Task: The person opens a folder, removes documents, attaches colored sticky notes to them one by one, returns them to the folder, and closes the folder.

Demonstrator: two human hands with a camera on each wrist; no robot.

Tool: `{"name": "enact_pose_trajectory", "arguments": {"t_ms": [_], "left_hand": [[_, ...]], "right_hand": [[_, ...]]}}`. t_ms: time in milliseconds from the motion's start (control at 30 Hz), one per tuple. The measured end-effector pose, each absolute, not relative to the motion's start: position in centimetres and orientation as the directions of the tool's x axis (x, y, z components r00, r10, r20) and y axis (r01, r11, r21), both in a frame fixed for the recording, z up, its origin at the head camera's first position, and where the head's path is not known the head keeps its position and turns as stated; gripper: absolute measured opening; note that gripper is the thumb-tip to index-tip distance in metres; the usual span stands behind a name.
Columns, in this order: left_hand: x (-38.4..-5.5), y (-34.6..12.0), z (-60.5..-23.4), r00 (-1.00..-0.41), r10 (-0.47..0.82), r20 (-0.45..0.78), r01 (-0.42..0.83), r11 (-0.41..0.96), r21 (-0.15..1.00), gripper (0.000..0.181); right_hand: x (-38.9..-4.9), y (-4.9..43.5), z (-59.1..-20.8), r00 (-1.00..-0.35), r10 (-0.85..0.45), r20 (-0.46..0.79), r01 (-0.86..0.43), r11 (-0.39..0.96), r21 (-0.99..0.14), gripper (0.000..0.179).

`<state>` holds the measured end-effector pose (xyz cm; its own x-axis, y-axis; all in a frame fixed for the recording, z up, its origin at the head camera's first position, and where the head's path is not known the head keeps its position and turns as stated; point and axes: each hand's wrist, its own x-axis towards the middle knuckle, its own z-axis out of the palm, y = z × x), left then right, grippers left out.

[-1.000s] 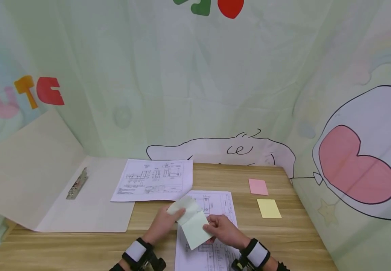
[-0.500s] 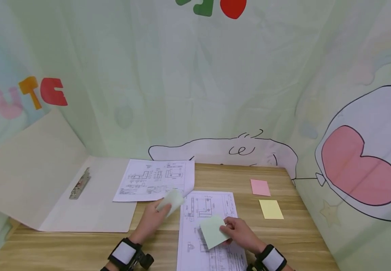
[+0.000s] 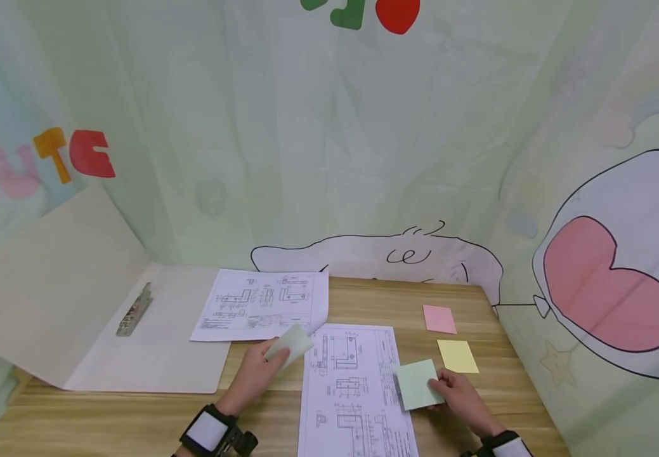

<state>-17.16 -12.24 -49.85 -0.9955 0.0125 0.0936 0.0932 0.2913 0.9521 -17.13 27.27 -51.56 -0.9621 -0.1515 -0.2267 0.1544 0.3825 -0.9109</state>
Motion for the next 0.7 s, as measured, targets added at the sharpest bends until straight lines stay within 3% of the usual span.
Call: {"name": "enact_pose_trajectory", "arguments": {"t_ms": [233, 467, 700], "left_hand": [[-17.0, -12.2, -49.9, -0.998, 0.016, 0.069, 0.07, 0.287, 0.955, 0.031], [-16.9, -12.1, -49.5, -0.998, 0.031, 0.063, 0.069, 0.287, 0.956, 0.029], [-17.1, -12.1, -49.7, -0.997, 0.048, 0.064, 0.075, 0.276, 0.958, 0.03]], "right_hand": [[-17.5, 31.8, -51.1, -0.949, -0.1, -0.3, 0.193, 0.57, -0.799, 0.016], [-17.7, 35.4, -51.0, -0.909, -0.23, -0.347, 0.144, 0.608, -0.78, 0.015], [-17.3, 35.8, -51.2, -0.933, -0.117, -0.341, 0.162, 0.709, -0.686, 0.013]]}}
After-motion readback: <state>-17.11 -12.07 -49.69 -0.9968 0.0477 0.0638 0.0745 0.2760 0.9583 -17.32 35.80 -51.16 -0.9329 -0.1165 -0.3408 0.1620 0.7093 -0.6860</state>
